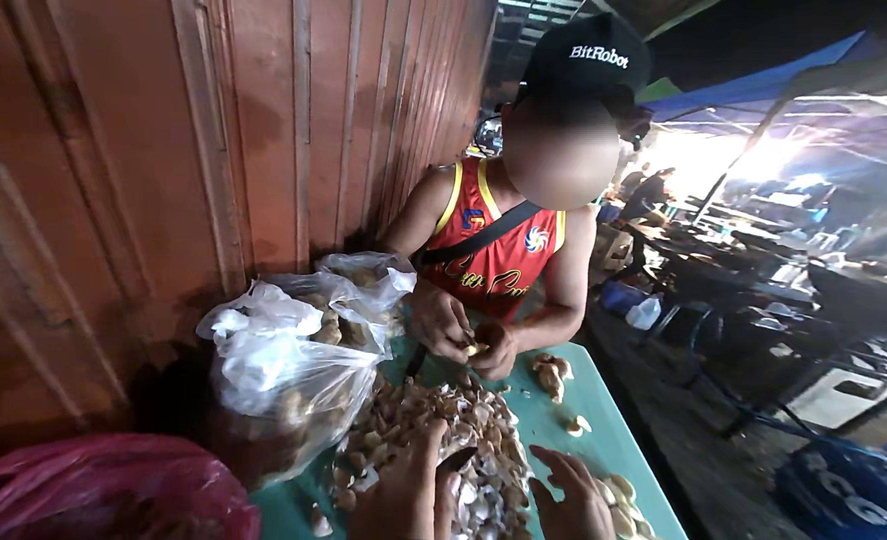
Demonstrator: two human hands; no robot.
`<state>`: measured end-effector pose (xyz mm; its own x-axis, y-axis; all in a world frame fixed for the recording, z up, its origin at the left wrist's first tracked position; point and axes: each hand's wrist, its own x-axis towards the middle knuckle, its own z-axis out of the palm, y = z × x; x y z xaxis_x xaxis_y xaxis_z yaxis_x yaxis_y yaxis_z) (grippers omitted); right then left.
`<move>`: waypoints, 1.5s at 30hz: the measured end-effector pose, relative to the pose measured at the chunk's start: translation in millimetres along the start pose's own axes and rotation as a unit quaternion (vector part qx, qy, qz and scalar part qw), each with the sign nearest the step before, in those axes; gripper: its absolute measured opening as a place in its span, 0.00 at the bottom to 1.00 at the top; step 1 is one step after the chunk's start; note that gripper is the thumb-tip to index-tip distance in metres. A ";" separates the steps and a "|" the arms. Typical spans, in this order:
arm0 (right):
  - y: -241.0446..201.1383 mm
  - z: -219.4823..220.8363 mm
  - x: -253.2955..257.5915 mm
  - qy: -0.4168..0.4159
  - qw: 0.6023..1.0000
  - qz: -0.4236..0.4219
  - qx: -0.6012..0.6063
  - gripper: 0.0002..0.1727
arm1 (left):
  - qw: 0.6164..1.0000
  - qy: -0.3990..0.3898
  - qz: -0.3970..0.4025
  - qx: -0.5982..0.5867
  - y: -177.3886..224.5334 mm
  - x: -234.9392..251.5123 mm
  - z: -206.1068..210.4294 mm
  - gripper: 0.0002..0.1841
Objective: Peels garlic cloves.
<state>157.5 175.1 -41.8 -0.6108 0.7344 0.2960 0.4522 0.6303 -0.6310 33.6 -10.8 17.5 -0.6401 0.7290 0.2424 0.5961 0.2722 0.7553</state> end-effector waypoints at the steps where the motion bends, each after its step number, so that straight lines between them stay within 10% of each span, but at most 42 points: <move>1: 2.1 4.2 1.8 0.000 1.000 -0.014 -0.002 0.22 | 1.000 -0.023 -0.017 0.003 6.2 0.5 -5.4 0.25; 14: -12.9 9.9 1.8 0.036 0.982 -0.024 0.182 0.14 | 0.998 -0.069 -0.009 0.010 9.5 1.6 -8.5 0.23; 19: -37.9 12.4 -6.7 -0.068 0.802 0.033 0.593 0.19 | 0.997 -0.075 0.013 0.017 9.4 0.6 -1.5 0.22; 26: -45.1 23.2 -14.8 -0.130 0.705 0.067 0.694 0.19 | 0.996 0.005 0.084 0.004 -1.9 -4.2 14.0 0.20; 34: -47.6 38.2 -18.5 -0.042 0.806 -0.051 0.587 0.20 | 0.995 0.004 0.104 -0.001 -2.3 -6.1 17.0 0.21; 45: -44.3 46.6 -21.6 -0.022 0.827 -0.113 0.550 0.19 | 0.996 0.005 0.092 0.013 0.6 -7.5 16.6 0.20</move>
<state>120.3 119.5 -53.7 -0.6335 0.6032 0.4847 -0.5265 0.1230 -0.8412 46.7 -5.7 6.0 -0.5239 0.7620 0.3805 0.7155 0.1514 0.6820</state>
